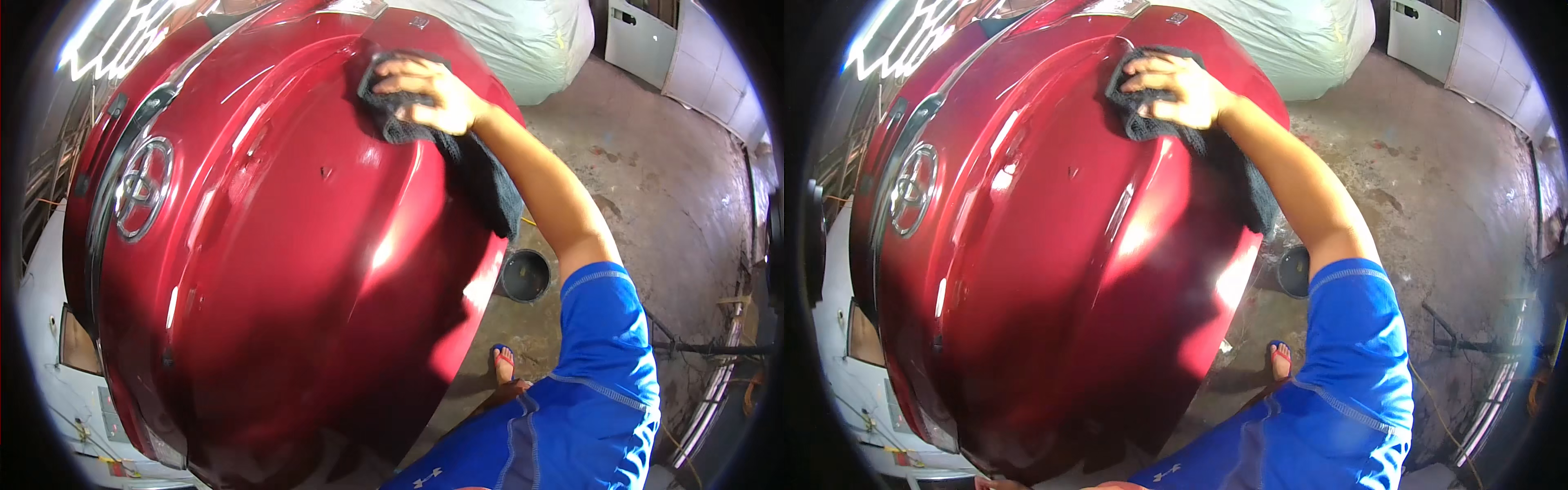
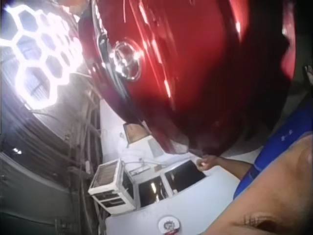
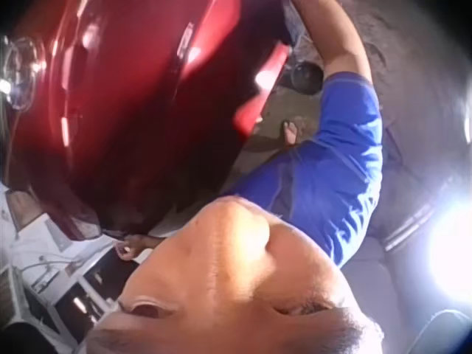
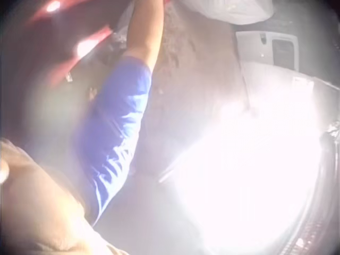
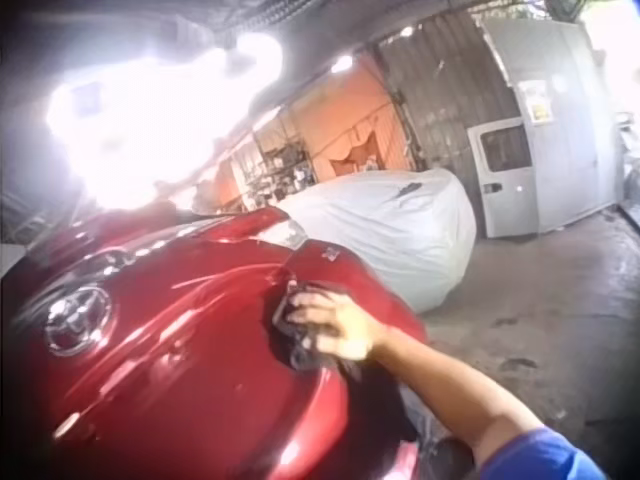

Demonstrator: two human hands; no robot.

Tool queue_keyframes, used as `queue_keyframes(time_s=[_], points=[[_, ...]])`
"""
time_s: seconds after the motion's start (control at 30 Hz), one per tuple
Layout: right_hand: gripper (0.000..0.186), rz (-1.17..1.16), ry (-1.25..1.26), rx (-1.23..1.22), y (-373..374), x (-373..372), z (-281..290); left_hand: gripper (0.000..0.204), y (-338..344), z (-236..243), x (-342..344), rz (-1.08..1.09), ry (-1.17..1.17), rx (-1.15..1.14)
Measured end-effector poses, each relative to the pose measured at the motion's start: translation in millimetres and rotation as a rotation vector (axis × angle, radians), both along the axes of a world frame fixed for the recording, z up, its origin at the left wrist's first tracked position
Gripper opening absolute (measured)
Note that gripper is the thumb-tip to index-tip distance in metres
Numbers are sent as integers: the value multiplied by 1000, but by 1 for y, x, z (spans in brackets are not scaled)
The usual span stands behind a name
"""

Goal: The person sands the surface of a red car bumper with a sanding block and wipes it with a cloth.

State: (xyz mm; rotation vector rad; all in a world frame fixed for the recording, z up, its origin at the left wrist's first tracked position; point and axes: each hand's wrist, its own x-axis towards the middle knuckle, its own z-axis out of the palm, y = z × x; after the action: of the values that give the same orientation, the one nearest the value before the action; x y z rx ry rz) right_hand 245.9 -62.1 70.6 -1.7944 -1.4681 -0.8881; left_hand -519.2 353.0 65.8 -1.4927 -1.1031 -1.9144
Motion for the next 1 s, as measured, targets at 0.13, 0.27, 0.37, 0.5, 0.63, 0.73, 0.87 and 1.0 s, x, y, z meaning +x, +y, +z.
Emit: queue_keyframes(time_s=[0.13, 0.27, 0.37, 0.5, 0.63, 0.73, 0.87, 1.0], points=[[54, 47, 462, 93, 26, 82, 20, 39, 21, -8, -26, -27, -32, 175], [60, -108, 312, 184, 16, 89, -16, 41, 41, -14, -75, 5, -59, 93], [61, -56, 405, 310, -25, 97, -71, 42, 54, -19, -93, -49, -73, 80], [46, -483, 584, 227, -105, 154, -170, 41, 80, -17, -60, -1054, -41, 211], [32, -721, 374, -100, -108, 58, -216, 43, 64, -27, -79, -352, -127, -92], [48, -655, 446, 49, -71, -80, -197, 44, 63, -18, -88, 75, -143, -92], [82, -451, 700, 39, -30, -249, -154, 46, 41, -5, -20, -70, -111, 63], [52, -172, 591, 36, 21, -400, -132, 41, 69, -10, -37, -233, -20, 12]])
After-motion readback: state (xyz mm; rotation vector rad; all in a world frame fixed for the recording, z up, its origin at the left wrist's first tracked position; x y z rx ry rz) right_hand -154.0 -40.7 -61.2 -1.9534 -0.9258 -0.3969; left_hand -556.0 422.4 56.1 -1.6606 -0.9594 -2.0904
